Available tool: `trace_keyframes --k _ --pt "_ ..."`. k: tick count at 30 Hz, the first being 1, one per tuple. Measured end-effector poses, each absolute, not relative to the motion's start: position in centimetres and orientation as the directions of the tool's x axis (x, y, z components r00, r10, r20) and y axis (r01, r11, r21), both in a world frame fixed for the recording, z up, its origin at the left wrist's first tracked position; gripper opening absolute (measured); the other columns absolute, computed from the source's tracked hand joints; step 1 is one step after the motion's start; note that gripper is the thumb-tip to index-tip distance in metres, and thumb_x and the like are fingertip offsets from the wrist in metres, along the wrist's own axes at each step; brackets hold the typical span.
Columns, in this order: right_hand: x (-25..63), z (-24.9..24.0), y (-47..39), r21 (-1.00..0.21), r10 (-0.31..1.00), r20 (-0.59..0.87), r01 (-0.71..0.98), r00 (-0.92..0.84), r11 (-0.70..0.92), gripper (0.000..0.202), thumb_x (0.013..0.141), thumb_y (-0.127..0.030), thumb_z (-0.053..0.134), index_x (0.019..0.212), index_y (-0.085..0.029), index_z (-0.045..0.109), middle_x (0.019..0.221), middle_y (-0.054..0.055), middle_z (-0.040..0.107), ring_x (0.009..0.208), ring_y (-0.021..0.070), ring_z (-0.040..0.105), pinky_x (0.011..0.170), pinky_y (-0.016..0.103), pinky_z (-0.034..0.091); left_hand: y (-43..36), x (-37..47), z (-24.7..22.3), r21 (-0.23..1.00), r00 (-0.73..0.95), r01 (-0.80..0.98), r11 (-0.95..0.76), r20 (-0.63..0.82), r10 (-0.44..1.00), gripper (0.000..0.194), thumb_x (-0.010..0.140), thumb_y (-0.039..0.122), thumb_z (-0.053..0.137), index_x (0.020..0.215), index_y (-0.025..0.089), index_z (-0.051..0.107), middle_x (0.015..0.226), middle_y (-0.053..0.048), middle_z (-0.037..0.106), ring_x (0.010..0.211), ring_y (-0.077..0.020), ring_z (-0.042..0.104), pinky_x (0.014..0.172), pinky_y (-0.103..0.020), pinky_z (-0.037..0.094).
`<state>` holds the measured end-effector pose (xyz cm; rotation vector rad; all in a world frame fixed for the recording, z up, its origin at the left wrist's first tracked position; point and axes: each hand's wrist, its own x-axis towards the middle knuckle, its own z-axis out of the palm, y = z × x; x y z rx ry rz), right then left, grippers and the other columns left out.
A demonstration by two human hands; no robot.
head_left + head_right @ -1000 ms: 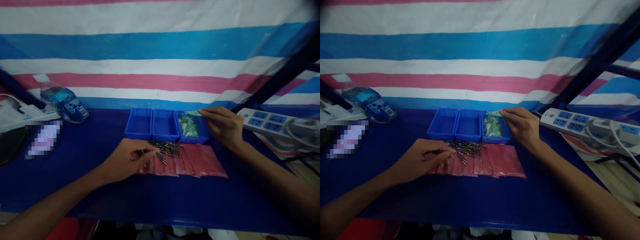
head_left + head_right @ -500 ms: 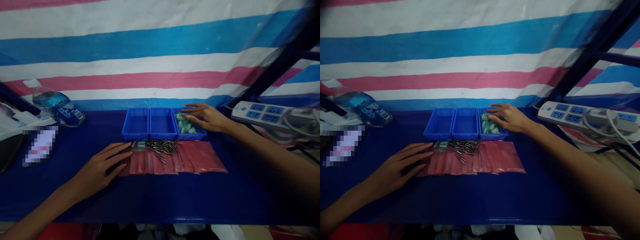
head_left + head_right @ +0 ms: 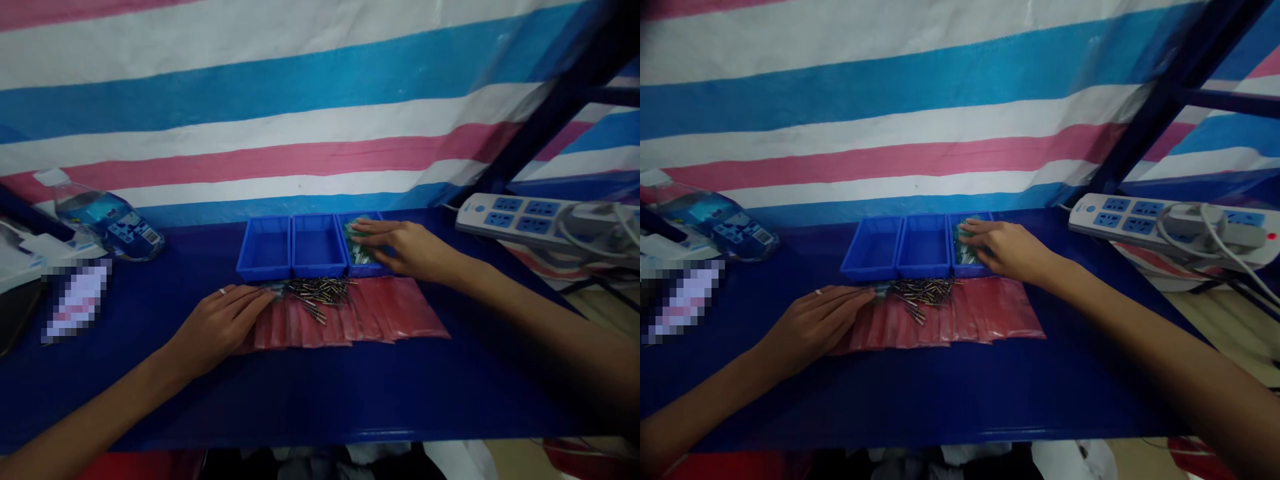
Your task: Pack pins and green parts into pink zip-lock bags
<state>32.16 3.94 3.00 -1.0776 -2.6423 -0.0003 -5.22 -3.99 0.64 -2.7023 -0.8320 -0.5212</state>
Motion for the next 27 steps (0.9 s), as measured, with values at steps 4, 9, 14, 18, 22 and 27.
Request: trace_keyframes --k 4,9,14,18,22,27 --pt "32.2 2.9 4.1 -0.153 0.679 0.195 0.662 -0.708 0.734 0.037 0.097 -0.019 0.044 0.126 -0.014 0.066 0.140 0.012 0.057 0.130 0.0278 0.055 0.109 0.047 0.048 -3.9 -4.5 1.9 0.041 0.595 0.658 -0.752 0.584 0.553 0.024 0.092 0.016 0.057 0.112 0.023 0.068 0.104 -0.004 0.075 0.094 -0.0198 0.073 0.089 -0.033 0.059" --pt "29.9 3.5 1.2 -0.120 0.561 0.536 0.601 -0.631 0.790 0.053 0.094 -0.012 0.049 0.145 -0.019 0.046 0.154 0.012 0.042 0.135 0.0271 0.050 0.107 0.049 0.049 -3.1 -1.5 4.6 0.718 0.227 0.490 -0.494 0.442 0.868 0.011 0.084 0.026 0.072 0.093 0.020 0.068 0.082 -0.001 0.074 0.073 -0.0147 0.072 0.066 -0.022 0.059" --pt "27.0 3.3 -2.0 -0.106 0.382 0.668 0.426 -0.639 0.899 0.042 0.094 -0.012 0.055 0.134 -0.026 0.057 0.148 0.010 0.051 0.119 0.0196 0.063 0.087 0.035 0.059 -1.6 2.4 4.2 0.986 0.376 0.055 -0.158 0.126 0.918 0.020 0.081 0.028 0.075 0.091 0.015 0.063 0.084 -0.003 0.073 0.068 -0.0146 0.071 0.067 -0.028 0.062" --pt "26.4 2.9 -2.5 -0.322 0.552 0.700 0.489 -0.453 0.811 0.023 0.092 -0.023 0.063 0.114 -0.025 0.070 0.103 0.003 0.076 0.090 0.0174 0.072 0.077 0.030 0.060 -1.6 3.7 2.6 0.931 0.380 0.185 -0.315 0.228 0.897 0.023 0.089 0.030 0.066 0.106 0.015 0.064 0.098 -0.008 0.074 0.073 -0.0158 0.072 0.067 -0.027 0.063" --pt "25.7 3.1 -3.4 -0.703 0.808 0.551 0.407 -0.207 0.584 0.028 0.085 -0.035 0.073 0.111 -0.026 0.072 0.087 -0.001 0.077 0.067 0.0170 0.072 0.062 0.030 0.060 -2.3 2.7 1.7 0.445 0.399 0.460 -0.769 0.670 0.626 0.042 0.091 0.017 0.062 0.132 0.027 0.057 0.142 -0.008 0.055 0.102 -0.0181 0.070 0.086 -0.029 0.062" --pt "24.5 3.5 -4.7 -0.915 0.906 0.311 0.166 -0.289 0.367 0.031 0.086 -0.034 0.072 0.116 -0.027 0.068 0.068 -0.005 0.072 0.061 0.0174 0.070 0.057 0.031 0.060 -3.2 1.1 2.0 0.046 0.582 0.485 -0.874 0.729 0.361 0.052 0.086 0.008 0.068 0.133 0.028 0.058 0.143 -0.004 0.055 0.104 -0.0173 0.070 0.090 -0.027 0.060"
